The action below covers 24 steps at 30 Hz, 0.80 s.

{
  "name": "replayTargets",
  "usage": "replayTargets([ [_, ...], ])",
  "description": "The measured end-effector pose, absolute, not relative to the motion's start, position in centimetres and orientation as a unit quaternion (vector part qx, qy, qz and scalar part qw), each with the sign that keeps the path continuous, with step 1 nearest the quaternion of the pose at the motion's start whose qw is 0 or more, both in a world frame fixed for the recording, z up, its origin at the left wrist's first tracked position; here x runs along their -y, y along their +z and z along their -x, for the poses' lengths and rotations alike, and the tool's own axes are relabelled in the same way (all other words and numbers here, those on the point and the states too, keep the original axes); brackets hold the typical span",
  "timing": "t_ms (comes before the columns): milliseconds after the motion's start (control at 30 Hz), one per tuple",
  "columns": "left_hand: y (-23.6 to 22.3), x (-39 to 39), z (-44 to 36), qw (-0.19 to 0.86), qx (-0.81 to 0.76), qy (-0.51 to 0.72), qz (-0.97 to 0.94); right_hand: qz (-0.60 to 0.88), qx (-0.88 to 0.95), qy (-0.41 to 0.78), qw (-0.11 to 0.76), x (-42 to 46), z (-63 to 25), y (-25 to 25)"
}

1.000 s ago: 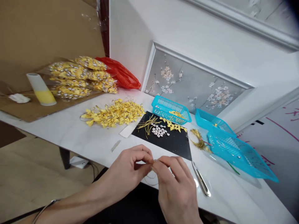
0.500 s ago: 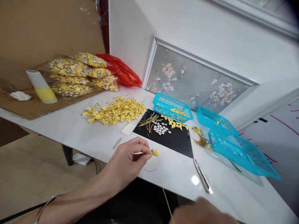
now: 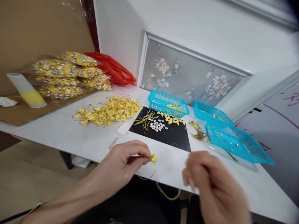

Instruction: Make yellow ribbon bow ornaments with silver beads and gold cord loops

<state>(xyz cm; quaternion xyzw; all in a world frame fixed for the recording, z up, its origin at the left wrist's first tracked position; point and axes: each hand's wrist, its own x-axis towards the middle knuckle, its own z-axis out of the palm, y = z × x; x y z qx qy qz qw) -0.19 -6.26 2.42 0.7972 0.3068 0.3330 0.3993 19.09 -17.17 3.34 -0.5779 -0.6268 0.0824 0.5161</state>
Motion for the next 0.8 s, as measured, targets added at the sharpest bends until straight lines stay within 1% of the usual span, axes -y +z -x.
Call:
replayTargets([
  [133, 2.9, 6.5, 0.2, 0.371, -0.272, 0.319, -0.829, 0.588, 0.635, 0.184, 0.466, 14.2, -18.0, 2.7],
  [267, 3.0, 6.7, 0.1, 0.383, -0.262, 0.328, -0.823, 0.575, 0.643, 0.254, 0.437, 13.5, -17.4, 2.0],
  [433, 3.2, 7.0, -0.2, 0.433, -0.290, 0.352, -0.777, 0.542, 0.607, 0.321, 0.484, 14.0, -16.8, 1.2],
  [567, 3.3, 7.5, -0.2, 0.449, -0.286, 0.361, -0.766, 0.538, 0.576, 0.336, 0.515, 14.5, -16.3, 0.9],
  [633, 3.3, 7.7, -0.1, 0.425, -0.298, 0.376, -0.768, 0.536, 0.578, 0.333, 0.517, 14.6, -16.2, 0.9],
  [800, 2.9, 8.0, -0.1, 0.311, -0.336, 0.396, -0.796, 0.544, 0.593, 0.312, 0.505, 14.6, -16.3, 1.0],
])
